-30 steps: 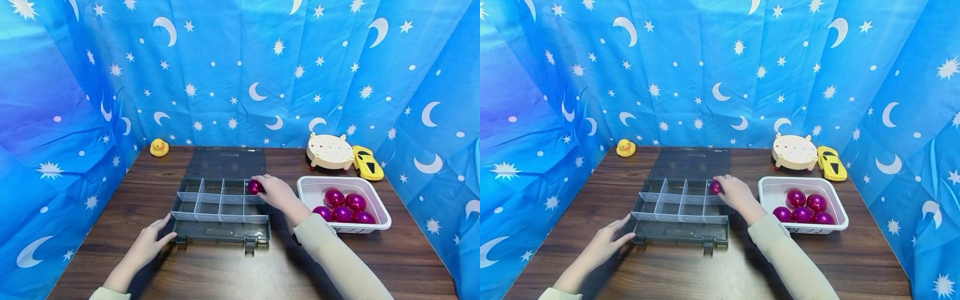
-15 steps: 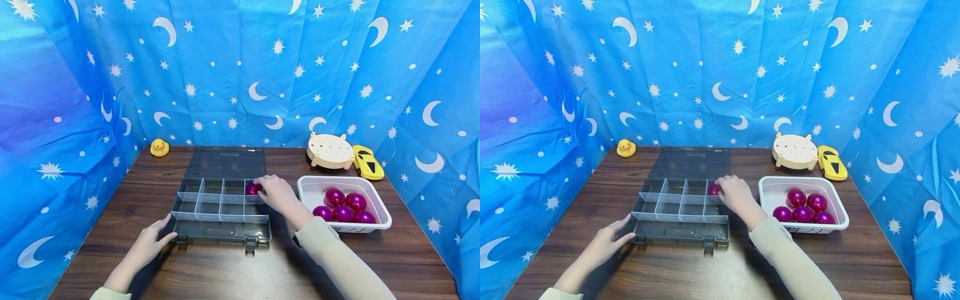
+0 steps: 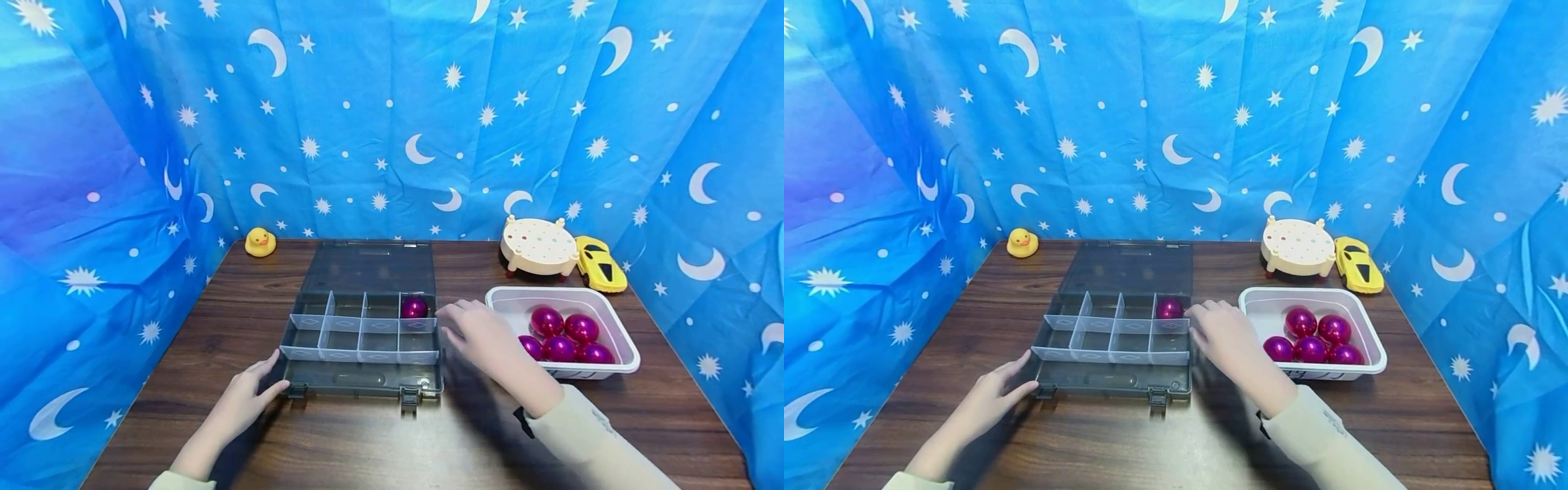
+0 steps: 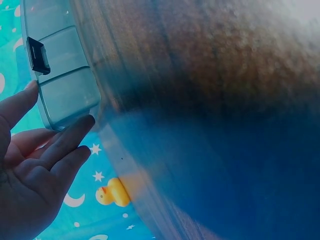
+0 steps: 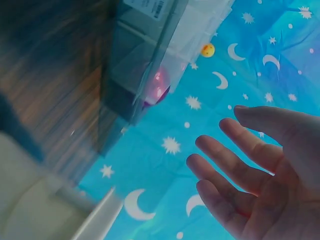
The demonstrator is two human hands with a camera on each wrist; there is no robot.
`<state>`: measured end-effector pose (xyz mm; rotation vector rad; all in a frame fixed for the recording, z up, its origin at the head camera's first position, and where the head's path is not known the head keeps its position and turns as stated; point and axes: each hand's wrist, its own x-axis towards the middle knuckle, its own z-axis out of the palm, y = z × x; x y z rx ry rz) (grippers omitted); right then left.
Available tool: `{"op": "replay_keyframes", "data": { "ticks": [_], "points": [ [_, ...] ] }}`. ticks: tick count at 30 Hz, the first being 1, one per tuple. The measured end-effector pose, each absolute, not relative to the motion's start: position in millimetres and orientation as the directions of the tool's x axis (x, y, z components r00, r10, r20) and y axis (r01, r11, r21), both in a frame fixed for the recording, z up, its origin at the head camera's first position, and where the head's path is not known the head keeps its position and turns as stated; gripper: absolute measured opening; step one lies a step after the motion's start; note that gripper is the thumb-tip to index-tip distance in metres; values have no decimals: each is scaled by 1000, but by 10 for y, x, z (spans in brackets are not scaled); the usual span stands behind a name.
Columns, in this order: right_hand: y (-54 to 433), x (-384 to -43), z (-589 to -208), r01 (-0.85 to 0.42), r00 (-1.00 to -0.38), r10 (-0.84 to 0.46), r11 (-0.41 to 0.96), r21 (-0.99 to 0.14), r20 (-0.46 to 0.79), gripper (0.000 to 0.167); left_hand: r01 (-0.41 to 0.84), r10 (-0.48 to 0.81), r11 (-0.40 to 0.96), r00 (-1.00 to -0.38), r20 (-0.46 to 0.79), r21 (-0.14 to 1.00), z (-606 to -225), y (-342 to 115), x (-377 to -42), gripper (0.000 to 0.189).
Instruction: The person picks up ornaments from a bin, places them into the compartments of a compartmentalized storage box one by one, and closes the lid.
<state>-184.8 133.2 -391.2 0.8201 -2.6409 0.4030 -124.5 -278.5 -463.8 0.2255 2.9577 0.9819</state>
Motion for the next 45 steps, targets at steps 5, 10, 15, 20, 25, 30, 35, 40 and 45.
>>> {"op": "replay_keyframes", "data": {
  "ticks": [5,10,15,20,25,30,35,40,45],
  "points": [
    [1574,-1740,-3890,-523,-818,-443,839,-153,367,25,140,144,795,-989,40,590,-4617,-2774,-1238,66],
    [1845,-1704,-3833,-423,-884,-365,890,-167,294,32,151,146,796,-988,56,585,-4611,-2771,-1236,65],
    [2157,-1697,-3792,-339,-930,-302,925,-172,210,39,150,150,798,-988,48,584,-4642,-2777,-1251,65],
    [2424,-1750,-3824,-302,-948,-284,946,-116,146,38,151,145,799,-988,58,582,-4667,-2785,-1266,65],
    [2582,-1823,-3914,-303,-952,-307,936,-180,6,51,153,147,801,-987,59,578,-4670,-2782,-1256,65],
    [2642,-1874,-3988,-288,-944,-318,924,-252,-87,61,156,147,795,-987,64,586,-4655,-2768,-1245,65],
    [2639,-1908,-4007,-271,-940,-314,926,-264,-134,56,137,142,796,-989,39,589,-4628,-2760,-1244,65],
    [2626,-1924,-4003,-267,-933,-321,922,-281,-165,48,119,141,802,-990,9,586,-4623,-2763,-1246,66],
    [2608,-1896,-4024,-278,-936,-328,911,-306,-127,44,107,142,803,-990,-14,586,-4634,-2769,-1249,66]
  ]
}}
